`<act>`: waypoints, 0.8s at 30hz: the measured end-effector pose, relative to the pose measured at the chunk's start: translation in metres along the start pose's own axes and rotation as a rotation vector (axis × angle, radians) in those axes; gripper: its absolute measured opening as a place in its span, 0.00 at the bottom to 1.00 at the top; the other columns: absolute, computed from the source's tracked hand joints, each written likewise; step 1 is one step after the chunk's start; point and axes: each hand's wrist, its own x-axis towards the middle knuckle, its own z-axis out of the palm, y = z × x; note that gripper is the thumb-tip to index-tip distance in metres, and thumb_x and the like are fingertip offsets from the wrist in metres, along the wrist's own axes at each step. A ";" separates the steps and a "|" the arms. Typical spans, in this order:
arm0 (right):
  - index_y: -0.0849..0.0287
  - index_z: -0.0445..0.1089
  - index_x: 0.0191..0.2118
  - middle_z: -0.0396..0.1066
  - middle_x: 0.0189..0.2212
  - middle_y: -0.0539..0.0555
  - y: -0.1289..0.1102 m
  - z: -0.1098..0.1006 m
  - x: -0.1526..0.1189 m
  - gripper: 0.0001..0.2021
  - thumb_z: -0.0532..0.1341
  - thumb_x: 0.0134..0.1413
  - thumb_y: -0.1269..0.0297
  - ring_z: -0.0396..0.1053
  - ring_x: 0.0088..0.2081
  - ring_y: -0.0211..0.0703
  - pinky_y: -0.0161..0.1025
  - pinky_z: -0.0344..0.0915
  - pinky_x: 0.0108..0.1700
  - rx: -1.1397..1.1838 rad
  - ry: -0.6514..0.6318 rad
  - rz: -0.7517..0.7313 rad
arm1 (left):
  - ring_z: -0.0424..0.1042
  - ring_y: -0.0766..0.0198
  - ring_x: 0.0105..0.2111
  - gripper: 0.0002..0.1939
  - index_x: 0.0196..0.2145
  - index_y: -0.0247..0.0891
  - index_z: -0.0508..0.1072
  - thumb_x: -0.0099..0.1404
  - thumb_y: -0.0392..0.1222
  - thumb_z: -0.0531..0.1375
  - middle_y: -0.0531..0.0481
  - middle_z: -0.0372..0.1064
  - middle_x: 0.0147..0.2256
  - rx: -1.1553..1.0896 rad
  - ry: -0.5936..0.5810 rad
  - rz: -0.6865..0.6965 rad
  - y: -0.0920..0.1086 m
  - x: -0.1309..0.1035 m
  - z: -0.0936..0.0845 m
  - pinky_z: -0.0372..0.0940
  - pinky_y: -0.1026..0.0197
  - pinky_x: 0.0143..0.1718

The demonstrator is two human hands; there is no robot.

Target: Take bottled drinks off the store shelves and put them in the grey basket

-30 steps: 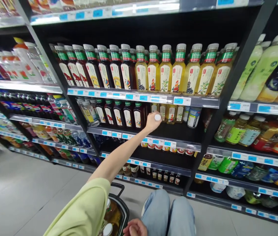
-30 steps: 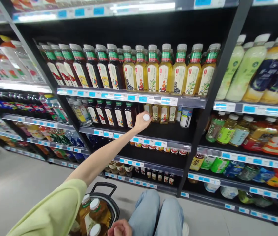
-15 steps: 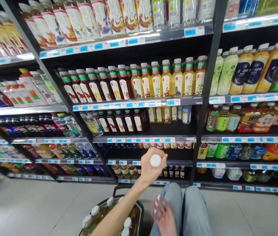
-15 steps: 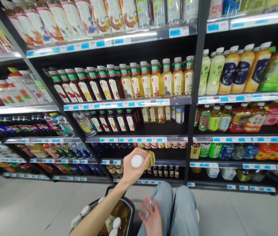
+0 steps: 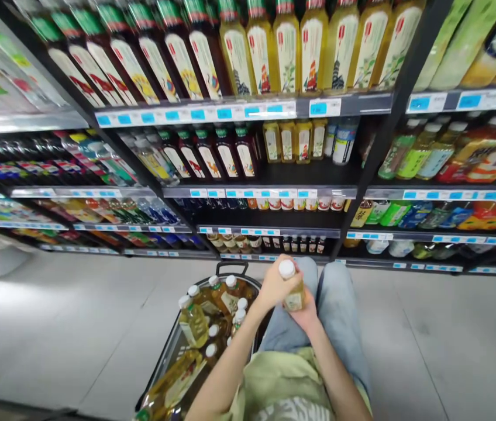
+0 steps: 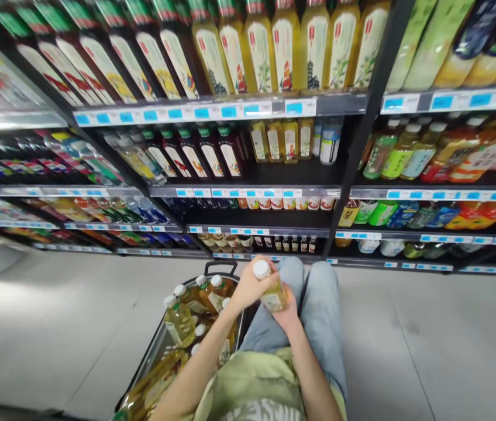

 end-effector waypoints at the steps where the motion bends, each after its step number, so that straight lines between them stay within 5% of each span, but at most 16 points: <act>1: 0.58 0.76 0.38 0.82 0.30 0.53 0.000 -0.003 0.000 0.13 0.65 0.60 0.52 0.78 0.30 0.48 0.44 0.75 0.32 0.002 0.007 -0.002 | 0.75 0.62 0.36 0.12 0.38 0.40 0.71 0.58 0.42 0.67 0.52 0.76 0.36 -0.021 -0.018 -0.001 -0.003 0.006 0.001 0.69 0.60 0.42; 11: 0.59 0.77 0.48 0.83 0.42 0.58 -0.007 -0.008 -0.008 0.19 0.61 0.61 0.50 0.80 0.45 0.53 0.51 0.76 0.46 0.078 0.000 -0.027 | 0.70 0.66 0.32 0.14 0.40 0.41 0.65 0.63 0.47 0.65 0.56 0.70 0.31 0.010 0.110 0.010 -0.026 0.053 0.023 0.64 0.63 0.38; 20: 0.53 0.77 0.39 0.82 0.34 0.52 -0.009 -0.022 -0.006 0.12 0.61 0.57 0.53 0.78 0.41 0.51 0.54 0.75 0.48 0.052 0.159 -0.127 | 0.76 0.60 0.35 0.13 0.44 0.44 0.69 0.64 0.46 0.66 0.54 0.76 0.35 0.193 0.199 -0.057 -0.012 0.038 0.049 0.66 0.61 0.39; 24: 0.51 0.78 0.41 0.82 0.39 0.52 -0.008 -0.025 -0.009 0.15 0.59 0.59 0.49 0.77 0.49 0.51 0.55 0.71 0.57 -0.007 0.110 -0.179 | 0.78 0.56 0.39 0.16 0.47 0.45 0.71 0.64 0.47 0.67 0.52 0.78 0.38 0.274 0.171 -0.030 -0.011 0.032 0.061 0.68 0.60 0.42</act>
